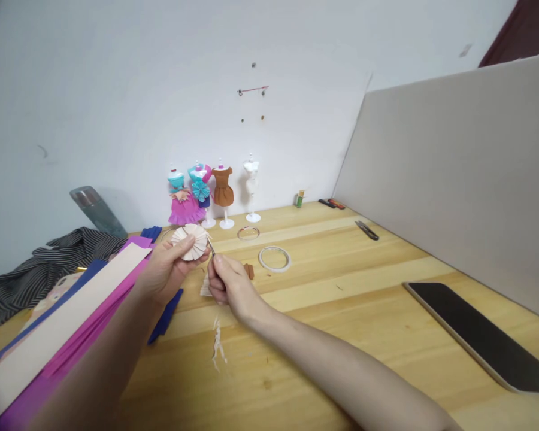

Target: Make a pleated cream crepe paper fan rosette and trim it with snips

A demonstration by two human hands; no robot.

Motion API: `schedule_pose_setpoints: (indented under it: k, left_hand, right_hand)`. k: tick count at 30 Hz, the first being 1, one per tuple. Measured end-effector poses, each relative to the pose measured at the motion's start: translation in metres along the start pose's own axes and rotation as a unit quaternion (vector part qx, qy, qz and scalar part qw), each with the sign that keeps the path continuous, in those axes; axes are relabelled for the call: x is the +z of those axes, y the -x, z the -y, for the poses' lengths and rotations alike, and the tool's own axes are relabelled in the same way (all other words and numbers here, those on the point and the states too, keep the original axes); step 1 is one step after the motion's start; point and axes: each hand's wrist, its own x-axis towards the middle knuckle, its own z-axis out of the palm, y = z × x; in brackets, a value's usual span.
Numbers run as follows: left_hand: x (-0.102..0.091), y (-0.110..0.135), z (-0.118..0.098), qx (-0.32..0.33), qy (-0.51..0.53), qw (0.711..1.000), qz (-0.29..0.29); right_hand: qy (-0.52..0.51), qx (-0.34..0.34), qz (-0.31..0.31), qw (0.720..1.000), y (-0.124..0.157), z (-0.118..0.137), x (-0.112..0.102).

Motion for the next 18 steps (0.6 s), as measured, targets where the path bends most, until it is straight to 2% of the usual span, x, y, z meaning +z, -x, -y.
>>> schedule_pose_setpoints:
  k: [5, 18]
  left_hand:
    - [0.0018, 0.0006, -0.0003, -0.007, -0.017, 1.000, 0.017]
    - [-0.0019, -0.0022, 0.0020, 0.007, -0.016, 1.000, 0.007]
  right_hand:
    - [0.004, -0.001, -0.009, 1.000, -0.0005, 0.0011, -0.0009]
    - [-0.011, 0.016, -0.001, 1.000, 0.0021, 0.0022, 0.0025]
